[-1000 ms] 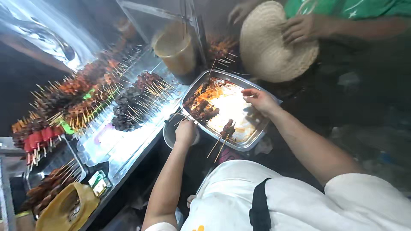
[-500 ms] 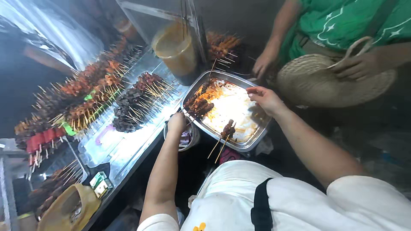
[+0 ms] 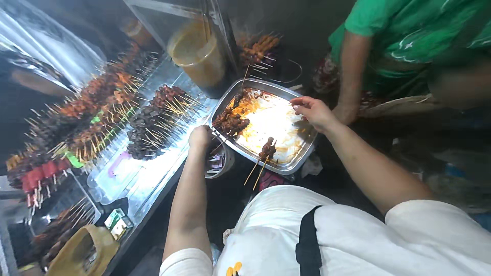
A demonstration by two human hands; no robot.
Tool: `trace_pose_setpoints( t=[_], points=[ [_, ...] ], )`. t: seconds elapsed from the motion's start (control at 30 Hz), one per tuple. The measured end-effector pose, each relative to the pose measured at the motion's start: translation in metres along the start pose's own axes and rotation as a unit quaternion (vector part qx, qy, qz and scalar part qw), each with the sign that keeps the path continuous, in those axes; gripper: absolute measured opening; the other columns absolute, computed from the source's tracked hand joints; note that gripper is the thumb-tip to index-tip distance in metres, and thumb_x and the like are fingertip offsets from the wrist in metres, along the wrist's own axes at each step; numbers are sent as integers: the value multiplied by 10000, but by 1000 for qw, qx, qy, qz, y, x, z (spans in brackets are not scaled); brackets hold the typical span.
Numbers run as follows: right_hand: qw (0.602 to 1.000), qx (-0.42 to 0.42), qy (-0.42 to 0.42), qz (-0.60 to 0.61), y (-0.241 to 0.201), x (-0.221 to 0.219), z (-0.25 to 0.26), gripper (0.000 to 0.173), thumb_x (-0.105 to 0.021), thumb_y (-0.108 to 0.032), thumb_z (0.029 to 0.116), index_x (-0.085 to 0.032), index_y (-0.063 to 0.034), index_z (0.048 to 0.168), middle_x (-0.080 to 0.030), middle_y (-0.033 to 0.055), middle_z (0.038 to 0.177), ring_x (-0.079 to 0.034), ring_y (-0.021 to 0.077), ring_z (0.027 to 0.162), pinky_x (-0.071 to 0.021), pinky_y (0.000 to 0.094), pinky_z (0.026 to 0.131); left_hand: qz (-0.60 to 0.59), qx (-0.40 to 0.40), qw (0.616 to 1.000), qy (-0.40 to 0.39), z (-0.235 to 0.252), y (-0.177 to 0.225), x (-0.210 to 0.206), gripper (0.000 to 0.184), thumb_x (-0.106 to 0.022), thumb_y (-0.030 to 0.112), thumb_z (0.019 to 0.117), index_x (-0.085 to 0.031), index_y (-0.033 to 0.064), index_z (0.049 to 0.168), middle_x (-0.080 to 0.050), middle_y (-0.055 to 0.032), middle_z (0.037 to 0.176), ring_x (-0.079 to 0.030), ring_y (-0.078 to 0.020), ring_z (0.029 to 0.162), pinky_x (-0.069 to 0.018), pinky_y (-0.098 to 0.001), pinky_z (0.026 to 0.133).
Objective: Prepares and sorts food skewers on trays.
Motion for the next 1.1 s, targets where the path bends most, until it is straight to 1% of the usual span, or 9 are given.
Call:
trace_pose_setpoints(
  t=[0.1,0.17,0.27,0.33,0.63,0.73,0.83,1.0,1.1],
  points=[
    [1000,1,8,-2,1,3,-1,289,-555,-130,1059,-617,-66,1334,-641,99,1252,-606,133,955,-506,329,800,-34,-51,998,29,-30,29,-3,382,-615,256,1029,-635,-11,1300,-600,-319,1293,-613,-513,1159,-469,-699,973],
    [1000,-1,11,1,3,5,0,284,-560,-130,1057,-622,-65,1327,-644,97,1248,-606,134,956,-505,331,798,-48,-106,993,-29,-72,56,-22,379,-648,313,1011,-678,-30,1170,-690,-280,1062,-678,-458,992,-519,-658,890],
    [1000,0,12,7,8,6,2,285,-562,-127,1055,-619,-60,1326,-649,92,1239,-603,125,939,-504,320,785,-5,-152,966,-211,-113,72,-63,373,-630,334,1012,-708,-3,1153,-708,-207,1114,-672,-351,1090,-494,-567,1001],
    [1000,-7,10,9,8,6,1,280,-557,-119,1057,-621,-58,1322,-645,99,1247,-599,127,931,-498,319,775,3,-149,961,-234,-117,67,-74,339,-564,279,1047,-698,-2,1182,-695,-205,1156,-658,-331,1115,-483,-532,1009],
    [1000,13,17,6,16,21,-7,279,-552,-125,1060,-619,-42,1317,-644,122,1248,-616,148,961,-517,347,827,4,-32,997,-66,-52,18,-34,301,-637,268,1011,-722,-10,1088,-704,-259,1088,-667,-447,1067,-493,-661,945],
    [999,17,28,26,30,49,-19,280,-536,-102,1059,-613,-39,1321,-657,105,1220,-629,121,928,-534,312,793,-1,-32,999,-7,-44,12,-25,321,-675,271,987,-702,-8,1143,-656,-268,1213,-634,-461,1137,-481,-670,975],
    [997,-9,68,41,61,84,-33,278,-527,-132,1067,-612,-74,1326,-683,61,1148,-630,73,844,-527,261,715,6,-10,1000,-2,-35,2,-26,353,-673,285,985,-685,16,1213,-620,-257,1306,-603,-462,1204,-464,-675,1004],
    [985,-80,144,57,125,123,-51,296,-525,-187,1082,-583,-108,1360,-644,74,1252,-621,108,915,-510,302,762,-17,-14,997,75,-30,-1,-19,295,-620,268,1026,-714,34,1179,-552,-275,1369,-612,-473,1157,-500,-665,953],
    [977,-130,161,49,159,122,-57,310,-522,-179,1084,-579,-76,1371,-639,113,1250,-613,144,916,-504,331,758,14,7,1000,25,-23,-4,-20,286,-600,228,1027,-703,25,1200,-624,-275,1290,-622,-472,1167,-475,-686,978]
  ],
)
Point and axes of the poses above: each hand's wrist, its own z-axis towards the middle knuckle, its own x-axis out of the back of the hand, y = z × x, the point moved 4 cm from there along z, towards the middle knuckle
